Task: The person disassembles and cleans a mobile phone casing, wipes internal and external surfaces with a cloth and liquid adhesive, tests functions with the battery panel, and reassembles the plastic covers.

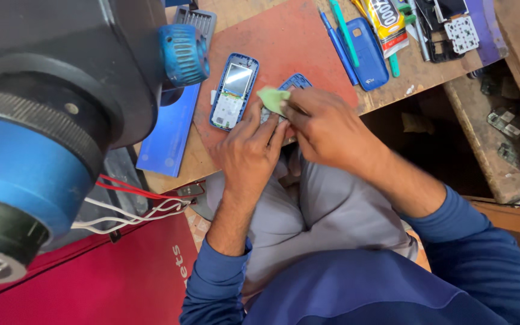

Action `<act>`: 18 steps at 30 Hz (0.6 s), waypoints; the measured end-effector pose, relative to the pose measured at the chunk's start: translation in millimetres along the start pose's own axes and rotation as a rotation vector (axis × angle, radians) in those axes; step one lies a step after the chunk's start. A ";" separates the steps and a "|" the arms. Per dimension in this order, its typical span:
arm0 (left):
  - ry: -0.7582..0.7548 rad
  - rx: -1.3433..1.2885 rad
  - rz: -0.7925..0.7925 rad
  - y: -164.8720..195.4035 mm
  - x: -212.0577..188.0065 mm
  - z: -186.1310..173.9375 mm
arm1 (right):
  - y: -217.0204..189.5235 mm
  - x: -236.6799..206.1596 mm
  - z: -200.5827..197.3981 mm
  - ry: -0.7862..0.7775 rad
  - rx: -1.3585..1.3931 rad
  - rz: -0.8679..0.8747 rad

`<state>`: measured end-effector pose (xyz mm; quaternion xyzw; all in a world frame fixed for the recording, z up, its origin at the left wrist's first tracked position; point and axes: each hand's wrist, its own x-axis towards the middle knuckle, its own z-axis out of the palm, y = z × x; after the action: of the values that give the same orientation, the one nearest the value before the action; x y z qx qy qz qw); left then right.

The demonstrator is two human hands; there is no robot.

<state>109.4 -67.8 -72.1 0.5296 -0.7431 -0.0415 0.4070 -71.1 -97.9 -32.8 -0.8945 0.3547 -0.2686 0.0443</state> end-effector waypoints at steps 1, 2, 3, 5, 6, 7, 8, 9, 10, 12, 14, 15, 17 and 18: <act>-0.011 0.016 0.000 -1.1 0.2 -0.8 | 0.9 1.7 0.0 0.023 0.075 -0.044; -0.025 0.026 0.000 -1.1 0.4 -0.5 | 1.5 2.6 -1.1 0.026 0.013 -0.016; -0.021 0.013 -0.001 -0.6 -0.2 0.0 | 0.7 2.9 -1.0 0.022 -0.047 0.016; 0.000 -0.003 -0.003 -0.7 0.2 0.6 | -0.6 3.1 -1.0 0.022 -0.173 0.063; 0.006 -0.012 0.002 -0.4 0.5 1.4 | -4.8 0.9 0.3 0.024 -0.244 0.086; 0.013 -0.017 0.006 -0.4 0.6 1.5 | -7.4 -0.4 1.6 0.028 -0.312 0.105; 0.021 -0.016 0.009 -1.2 0.9 0.9 | -8.3 -0.5 2.8 0.033 -0.250 0.091; 0.004 -0.006 0.012 -1.8 1.1 0.4 | -7.8 -0.4 3.5 0.036 -0.187 0.079; -0.016 0.003 0.013 -2.1 0.4 -0.4 | -8.2 -1.2 4.2 0.036 -0.122 0.070; -0.018 0.002 0.020 -3.3 1.4 -0.6 | 0.2 2.7 3.1 0.021 -0.055 0.035; -0.001 -0.027 0.015 -2.4 0.7 0.0 | 4.2 2.6 0.8 0.017 -0.087 0.040; 0.002 -0.033 0.006 -2.1 0.5 0.1 | 4.8 2.1 0.8 0.026 -0.150 0.058; 0.004 -0.045 -0.008 -1.3 0.3 0.7 | 0.0 -1.6 2.5 0.049 -0.225 0.106; 0.006 -0.047 -0.003 -1.0 0.2 0.9 | -6.5 -4.8 5.7 0.063 -0.238 0.129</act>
<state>109.6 -68.8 -73.1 0.5211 -0.7399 -0.0576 0.4215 -67.1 -90.5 -38.0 -0.8598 0.4422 -0.2492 -0.0558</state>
